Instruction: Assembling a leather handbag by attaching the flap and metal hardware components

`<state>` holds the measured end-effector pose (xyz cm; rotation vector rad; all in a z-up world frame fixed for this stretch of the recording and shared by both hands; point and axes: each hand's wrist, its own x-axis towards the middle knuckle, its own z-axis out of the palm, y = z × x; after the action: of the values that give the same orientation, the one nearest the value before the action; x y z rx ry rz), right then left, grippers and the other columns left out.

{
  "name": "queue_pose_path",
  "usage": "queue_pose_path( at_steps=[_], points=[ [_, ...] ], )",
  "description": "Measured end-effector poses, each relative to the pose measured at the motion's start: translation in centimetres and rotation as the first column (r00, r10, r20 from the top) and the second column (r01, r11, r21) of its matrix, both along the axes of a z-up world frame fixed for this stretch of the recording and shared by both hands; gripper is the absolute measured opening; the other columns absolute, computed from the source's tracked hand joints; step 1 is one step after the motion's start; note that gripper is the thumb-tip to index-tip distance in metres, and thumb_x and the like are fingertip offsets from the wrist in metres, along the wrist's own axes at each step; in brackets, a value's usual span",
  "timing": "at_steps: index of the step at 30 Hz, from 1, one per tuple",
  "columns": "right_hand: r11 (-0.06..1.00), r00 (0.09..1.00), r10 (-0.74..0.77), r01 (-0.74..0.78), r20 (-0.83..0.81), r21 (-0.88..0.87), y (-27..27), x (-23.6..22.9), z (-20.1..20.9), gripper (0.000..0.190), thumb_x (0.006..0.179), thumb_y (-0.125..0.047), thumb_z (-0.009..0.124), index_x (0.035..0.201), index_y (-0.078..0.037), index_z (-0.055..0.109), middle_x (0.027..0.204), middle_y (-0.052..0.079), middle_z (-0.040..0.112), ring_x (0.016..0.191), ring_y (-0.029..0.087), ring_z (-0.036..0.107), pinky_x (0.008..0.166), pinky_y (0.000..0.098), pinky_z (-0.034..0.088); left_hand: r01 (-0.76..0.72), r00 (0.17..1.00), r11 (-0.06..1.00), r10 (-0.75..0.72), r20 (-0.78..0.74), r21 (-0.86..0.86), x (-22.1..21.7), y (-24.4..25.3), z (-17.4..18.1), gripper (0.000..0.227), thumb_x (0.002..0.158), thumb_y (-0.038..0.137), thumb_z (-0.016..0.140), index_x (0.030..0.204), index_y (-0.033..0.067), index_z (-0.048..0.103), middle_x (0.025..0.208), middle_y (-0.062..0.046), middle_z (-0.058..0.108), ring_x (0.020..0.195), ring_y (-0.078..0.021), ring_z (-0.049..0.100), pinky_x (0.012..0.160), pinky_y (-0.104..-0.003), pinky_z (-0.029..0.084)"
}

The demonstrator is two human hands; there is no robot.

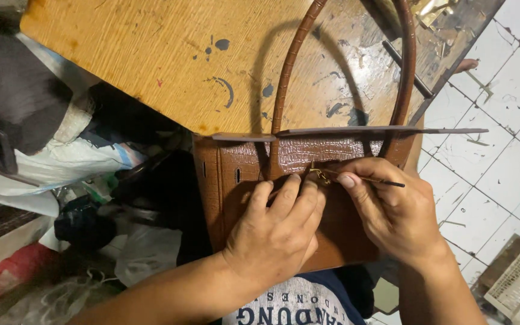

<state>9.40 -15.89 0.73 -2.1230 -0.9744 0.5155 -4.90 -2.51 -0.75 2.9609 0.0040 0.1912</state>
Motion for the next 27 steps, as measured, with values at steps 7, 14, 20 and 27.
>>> queue_pose_path(
  at_steps=[7, 14, 20, 27],
  points=[
    [0.999, 0.999, 0.022, -0.021, 0.034, -0.036, 0.11, 0.11, -0.40, 0.008, 0.090, 0.006, 0.074, 0.095, 0.004, 0.068, 0.087, 0.009, 0.073, 0.059, 0.016, 0.060, 0.054, 0.0279, 0.046, 0.008, 1.000, 0.998, -0.008, -0.003, -0.066, 0.14, 0.23, 0.00, 0.052, 0.089, 0.036, 0.060, 0.124, -0.0018, 0.066, 0.127, -0.018, 0.061, 0.115, -0.0301, 0.056, 0.099, -0.044, 0.037],
    [0.999, 0.998, 0.047, -0.046, 0.051, -0.018, 0.23, 0.15, -0.70, 0.010, 0.089, 0.006, 0.075, 0.094, 0.005, 0.067, 0.088, 0.010, 0.073, 0.062, 0.017, 0.063, 0.057, 0.0280, 0.048, 0.006, 1.000, 0.996, -0.005, 0.013, -0.089, -0.15, 0.20, -0.27, 0.050, 0.091, 0.035, 0.061, 0.125, -0.0004, 0.069, 0.124, -0.016, 0.063, 0.116, -0.0297, 0.060, 0.110, -0.051, 0.032],
    [0.997, 0.996, 0.067, -0.066, 0.052, -0.029, 0.34, 0.29, -0.54, 0.009, 0.089, 0.005, 0.075, 0.093, 0.005, 0.067, 0.089, 0.011, 0.074, 0.064, 0.019, 0.065, 0.059, 0.0290, 0.050, 0.004, 1.000, 0.994, -0.003, 0.008, -0.113, -0.23, 0.16, -0.41, 0.049, 0.091, 0.033, 0.061, 0.126, -0.0004, 0.069, 0.126, -0.016, 0.062, 0.118, -0.0314, 0.060, 0.111, -0.054, 0.033],
    [0.993, 0.993, 0.109, -0.107, 0.037, -0.058, 0.90, 0.71, -0.15, 0.010, 0.088, 0.002, 0.075, 0.093, 0.003, 0.067, 0.090, 0.011, 0.075, 0.066, 0.019, 0.067, 0.060, 0.0300, 0.051, 0.010, 1.000, 0.985, -0.008, 0.015, -0.172, -0.29, 0.13, -0.57, 0.048, 0.090, 0.031, 0.062, 0.123, -0.0022, 0.069, 0.124, -0.019, 0.061, 0.116, -0.0344, 0.060, 0.111, -0.060, 0.035]
  ],
)
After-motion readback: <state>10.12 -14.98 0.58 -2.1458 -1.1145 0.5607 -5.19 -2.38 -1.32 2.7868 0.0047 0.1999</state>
